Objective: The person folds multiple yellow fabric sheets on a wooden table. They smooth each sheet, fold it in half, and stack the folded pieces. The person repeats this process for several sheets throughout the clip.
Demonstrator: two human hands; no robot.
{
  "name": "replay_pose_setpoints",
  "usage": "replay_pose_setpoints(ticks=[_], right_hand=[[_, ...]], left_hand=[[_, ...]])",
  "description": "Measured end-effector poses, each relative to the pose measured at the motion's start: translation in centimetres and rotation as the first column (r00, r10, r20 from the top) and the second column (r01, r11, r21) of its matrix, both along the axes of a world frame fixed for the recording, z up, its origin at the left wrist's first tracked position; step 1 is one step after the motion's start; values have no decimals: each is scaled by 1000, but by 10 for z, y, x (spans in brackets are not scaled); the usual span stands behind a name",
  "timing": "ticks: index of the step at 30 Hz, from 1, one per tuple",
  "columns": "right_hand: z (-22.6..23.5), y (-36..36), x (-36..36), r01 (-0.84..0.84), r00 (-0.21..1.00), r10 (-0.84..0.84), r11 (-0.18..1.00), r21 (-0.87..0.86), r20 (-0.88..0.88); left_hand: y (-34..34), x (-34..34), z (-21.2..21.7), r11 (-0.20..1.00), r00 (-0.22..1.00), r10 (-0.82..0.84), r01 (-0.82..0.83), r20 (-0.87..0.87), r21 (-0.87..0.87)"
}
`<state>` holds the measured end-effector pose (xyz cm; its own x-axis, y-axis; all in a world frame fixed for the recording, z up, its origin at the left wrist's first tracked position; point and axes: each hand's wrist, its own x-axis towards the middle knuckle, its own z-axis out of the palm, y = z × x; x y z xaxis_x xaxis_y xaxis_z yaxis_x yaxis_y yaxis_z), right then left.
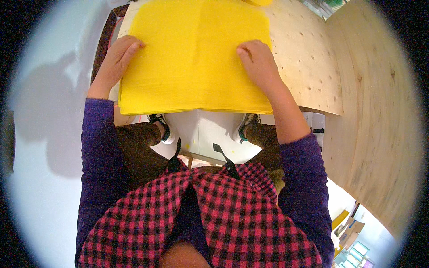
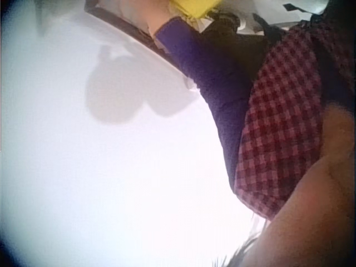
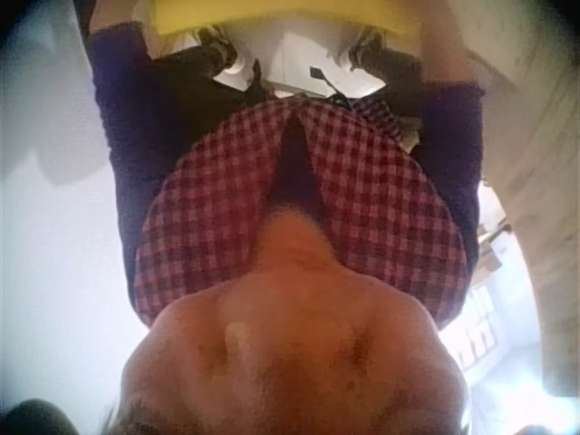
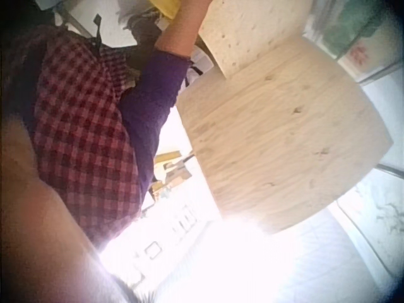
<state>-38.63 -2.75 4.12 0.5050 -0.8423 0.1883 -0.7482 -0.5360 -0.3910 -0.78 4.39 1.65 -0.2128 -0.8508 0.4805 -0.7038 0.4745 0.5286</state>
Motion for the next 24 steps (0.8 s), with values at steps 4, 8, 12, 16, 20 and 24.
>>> replay_pose_setpoints(ticks=[4,8,12,16,20,24], right_hand=[[1,-17,9,93,993,-86,991,-97,75],[7,-2,-1,54,994,-47,996,-69,100],[0,5,3,-28,999,30,998,-48,29],[0,-15,10,73,997,-69,994,-86,46],[3,-10,1,101,992,-96,993,-64,82],[0,-2,7,-5,1000,5,1000,-5,15]], left_hand=[[-5,-1,-6,995,989,98,-99,-114,-4],[7,11,-3,995,986,86,-77,-146,67],[1,5,-4,987,997,23,-11,-70,163],[-9,-2,-6,998,995,69,-68,-68,19],[2,4,-4,998,978,64,-67,-199,-8],[7,6,-4,996,971,53,-35,-232,80]])
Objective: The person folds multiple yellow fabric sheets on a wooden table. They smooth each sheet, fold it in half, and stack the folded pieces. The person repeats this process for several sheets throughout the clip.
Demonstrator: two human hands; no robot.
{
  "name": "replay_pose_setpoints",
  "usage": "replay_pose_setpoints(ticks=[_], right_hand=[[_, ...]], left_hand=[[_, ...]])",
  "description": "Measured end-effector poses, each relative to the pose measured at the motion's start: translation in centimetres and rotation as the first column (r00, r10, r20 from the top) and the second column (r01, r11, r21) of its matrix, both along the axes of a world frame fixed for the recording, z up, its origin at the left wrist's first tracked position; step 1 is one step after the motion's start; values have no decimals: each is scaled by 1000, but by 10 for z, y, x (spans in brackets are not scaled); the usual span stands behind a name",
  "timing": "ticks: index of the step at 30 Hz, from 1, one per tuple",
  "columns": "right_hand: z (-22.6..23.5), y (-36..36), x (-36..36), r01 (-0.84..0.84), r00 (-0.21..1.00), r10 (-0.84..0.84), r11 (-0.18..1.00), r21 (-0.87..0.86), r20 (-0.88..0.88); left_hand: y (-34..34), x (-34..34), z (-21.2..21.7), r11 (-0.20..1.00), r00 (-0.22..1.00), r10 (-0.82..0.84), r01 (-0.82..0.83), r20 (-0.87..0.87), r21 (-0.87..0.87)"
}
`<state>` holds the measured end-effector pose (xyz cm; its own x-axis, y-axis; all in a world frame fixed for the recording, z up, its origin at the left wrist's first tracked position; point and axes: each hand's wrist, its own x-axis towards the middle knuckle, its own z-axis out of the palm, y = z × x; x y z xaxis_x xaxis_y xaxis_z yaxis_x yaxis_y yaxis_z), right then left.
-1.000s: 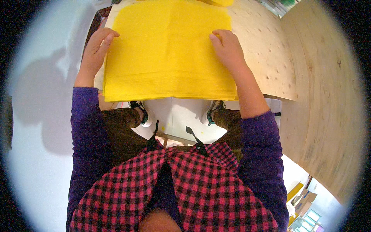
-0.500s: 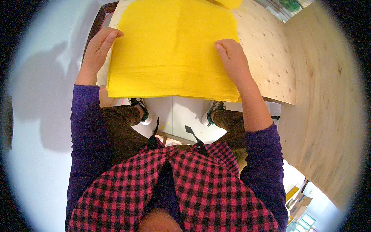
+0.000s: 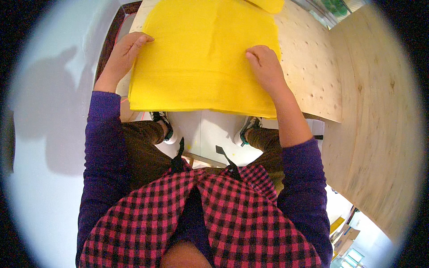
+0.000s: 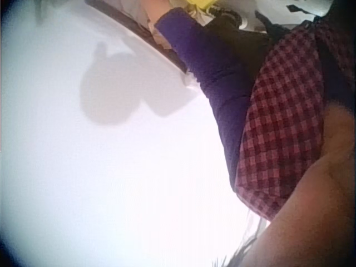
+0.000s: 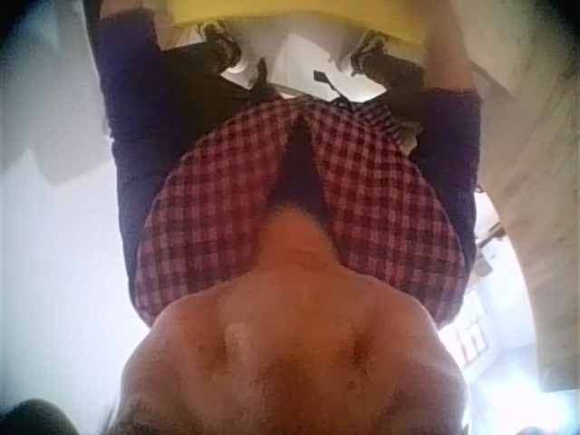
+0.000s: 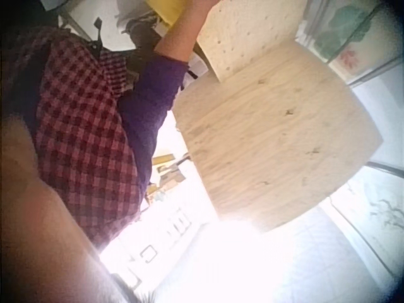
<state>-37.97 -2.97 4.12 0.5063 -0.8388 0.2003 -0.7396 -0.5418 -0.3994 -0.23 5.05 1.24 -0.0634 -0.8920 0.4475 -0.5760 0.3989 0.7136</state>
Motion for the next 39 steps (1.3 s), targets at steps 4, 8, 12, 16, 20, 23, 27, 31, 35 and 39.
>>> replay_pose_setpoints(ticks=[4,8,12,16,20,23,27,31,35,39], right_hand=[[3,-3,8,79,995,-77,997,-24,63],[8,7,-9,119,986,-107,989,-87,130],[8,16,-36,319,794,-417,905,281,441],[4,29,-53,299,607,-591,789,536,531],[-4,44,-48,195,541,-648,716,670,536],[-4,49,-42,59,532,-601,729,682,596],[2,46,-42,67,588,-555,759,648,588],[-5,46,-45,50,583,-572,735,677,577],[-6,49,-59,186,601,-547,805,563,583],[1,59,-83,207,637,-540,807,553,550]], left_hand=[[-1,4,-2,997,994,73,-71,-79,29],[0,9,-3,989,988,134,-138,-74,-60],[0,6,-3,982,947,187,-179,-262,54],[4,2,1,972,863,221,-157,-455,173],[12,-5,6,988,932,145,-116,-333,106],[15,-12,10,995,972,69,-50,-225,89],[15,-16,12,997,980,36,-21,-197,77],[15,-16,8,998,981,21,-9,-191,60],[15,-12,10,999,984,23,-15,-179,45],[22,-20,30,1000,989,9,-13,-145,-29]])
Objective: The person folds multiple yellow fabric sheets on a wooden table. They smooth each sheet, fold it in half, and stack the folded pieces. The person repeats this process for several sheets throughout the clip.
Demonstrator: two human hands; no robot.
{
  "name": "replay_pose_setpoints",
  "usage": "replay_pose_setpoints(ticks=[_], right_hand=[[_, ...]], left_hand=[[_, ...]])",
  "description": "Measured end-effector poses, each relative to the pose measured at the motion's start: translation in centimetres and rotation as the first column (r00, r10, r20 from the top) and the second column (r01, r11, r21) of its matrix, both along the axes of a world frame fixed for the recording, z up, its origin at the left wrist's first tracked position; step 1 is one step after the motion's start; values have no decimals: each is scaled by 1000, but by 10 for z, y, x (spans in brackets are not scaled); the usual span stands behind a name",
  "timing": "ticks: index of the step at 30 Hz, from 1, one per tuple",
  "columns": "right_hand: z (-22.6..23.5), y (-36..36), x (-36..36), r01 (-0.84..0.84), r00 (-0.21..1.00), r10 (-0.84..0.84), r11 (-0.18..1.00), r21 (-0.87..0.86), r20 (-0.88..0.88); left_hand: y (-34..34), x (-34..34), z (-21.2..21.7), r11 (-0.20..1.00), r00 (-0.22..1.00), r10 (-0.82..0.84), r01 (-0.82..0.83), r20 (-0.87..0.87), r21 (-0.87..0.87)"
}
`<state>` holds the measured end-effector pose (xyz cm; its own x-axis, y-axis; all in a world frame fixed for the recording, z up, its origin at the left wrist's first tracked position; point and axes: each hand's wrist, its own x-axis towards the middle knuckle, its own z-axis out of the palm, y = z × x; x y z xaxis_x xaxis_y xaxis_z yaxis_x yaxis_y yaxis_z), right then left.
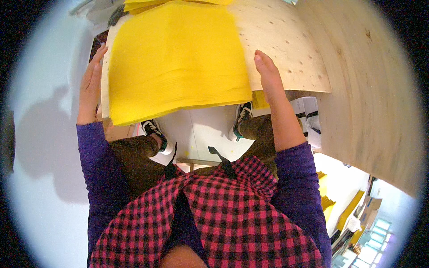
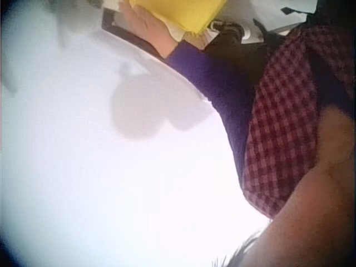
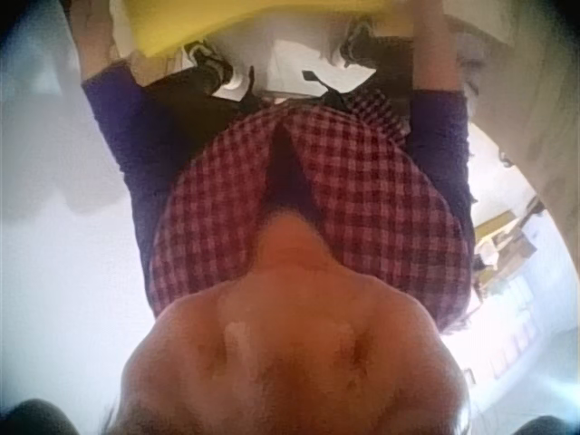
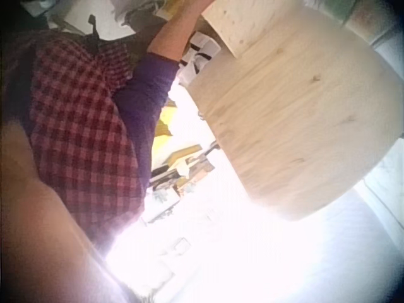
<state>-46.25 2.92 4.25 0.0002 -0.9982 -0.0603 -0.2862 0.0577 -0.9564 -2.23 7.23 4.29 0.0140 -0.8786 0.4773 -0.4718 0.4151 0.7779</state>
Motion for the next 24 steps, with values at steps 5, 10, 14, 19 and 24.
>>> replay_pose_setpoints(ticks=[5,10,14,19,24], right_hand=[[-4,19,-19,-139,988,140,990,27,-59],[-19,13,-10,-223,973,225,974,37,-57],[-28,11,0,-248,969,248,968,29,9],[-39,15,3,-221,973,222,975,-21,67],[-43,10,3,-199,968,194,980,20,161]], left_hand=[[18,-38,38,989,979,-147,146,141,15],[-6,-106,50,927,857,-374,353,355,123],[-26,-154,36,890,804,-457,408,380,205],[-35,-175,8,875,798,-475,382,372,299],[-37,-170,-8,891,821,-448,377,353,255]])
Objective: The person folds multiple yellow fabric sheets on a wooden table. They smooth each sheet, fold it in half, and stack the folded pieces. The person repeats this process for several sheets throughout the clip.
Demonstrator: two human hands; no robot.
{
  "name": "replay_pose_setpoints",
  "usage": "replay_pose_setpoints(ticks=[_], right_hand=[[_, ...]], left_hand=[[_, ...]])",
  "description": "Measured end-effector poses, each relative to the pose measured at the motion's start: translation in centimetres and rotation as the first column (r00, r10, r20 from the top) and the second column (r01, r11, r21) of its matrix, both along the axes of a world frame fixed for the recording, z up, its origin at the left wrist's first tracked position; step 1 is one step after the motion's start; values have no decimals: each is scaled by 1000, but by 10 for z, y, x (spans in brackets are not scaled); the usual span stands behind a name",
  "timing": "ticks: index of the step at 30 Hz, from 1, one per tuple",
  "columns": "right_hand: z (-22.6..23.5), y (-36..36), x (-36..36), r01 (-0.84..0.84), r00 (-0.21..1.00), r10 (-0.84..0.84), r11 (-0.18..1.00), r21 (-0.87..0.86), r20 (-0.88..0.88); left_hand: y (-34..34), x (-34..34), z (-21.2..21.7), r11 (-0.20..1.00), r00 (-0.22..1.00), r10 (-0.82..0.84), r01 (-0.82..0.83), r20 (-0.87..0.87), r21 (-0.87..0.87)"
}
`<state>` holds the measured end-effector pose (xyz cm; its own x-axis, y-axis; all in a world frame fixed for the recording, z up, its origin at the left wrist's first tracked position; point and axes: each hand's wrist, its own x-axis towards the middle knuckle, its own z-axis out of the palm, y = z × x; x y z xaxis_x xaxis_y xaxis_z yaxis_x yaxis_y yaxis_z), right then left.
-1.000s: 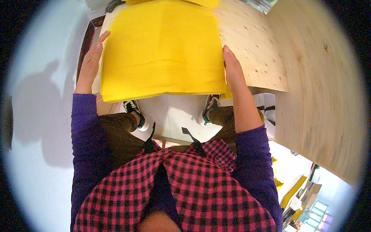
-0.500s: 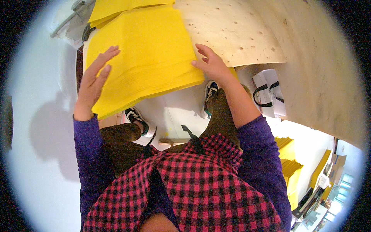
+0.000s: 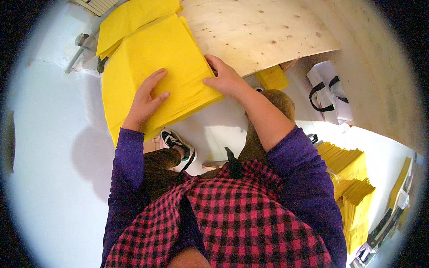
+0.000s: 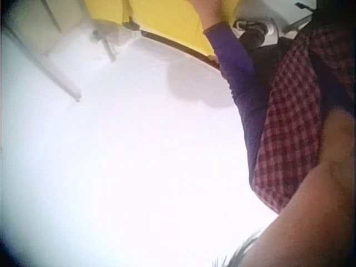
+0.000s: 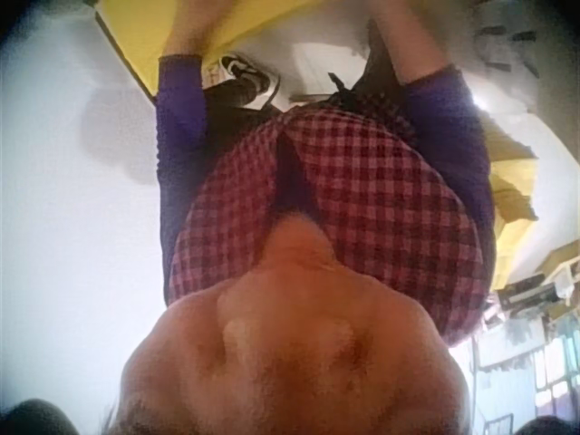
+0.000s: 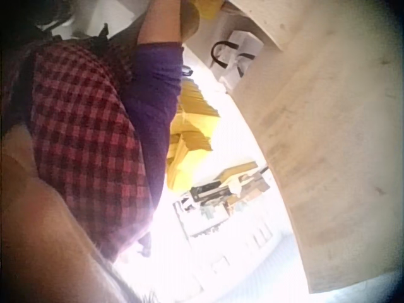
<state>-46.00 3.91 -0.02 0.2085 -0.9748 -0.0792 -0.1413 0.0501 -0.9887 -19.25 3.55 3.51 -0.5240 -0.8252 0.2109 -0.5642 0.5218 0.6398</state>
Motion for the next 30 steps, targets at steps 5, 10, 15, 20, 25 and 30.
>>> replay_pose_setpoints(ticks=[5,10,15,20,25,30], right_hand=[[11,2,-6,-104,982,90,991,80,166],[19,4,-7,-105,967,70,985,133,246],[14,-2,-6,-96,965,61,987,127,254],[7,-5,-3,7,994,-16,997,82,110],[0,-8,2,121,957,-209,918,-377,-201],[-2,-18,1,27,881,-363,679,-734,-304]], left_hand=[[-1,-2,-4,999,999,26,-25,-34,25],[0,-6,-2,1000,1000,21,-21,22,2],[2,-7,-1,1000,998,27,-27,57,-1],[1,-8,-3,999,998,25,-24,60,-27],[1,-7,-5,999,996,35,-32,78,-30],[1,-8,-4,999,998,24,-22,59,-31]])
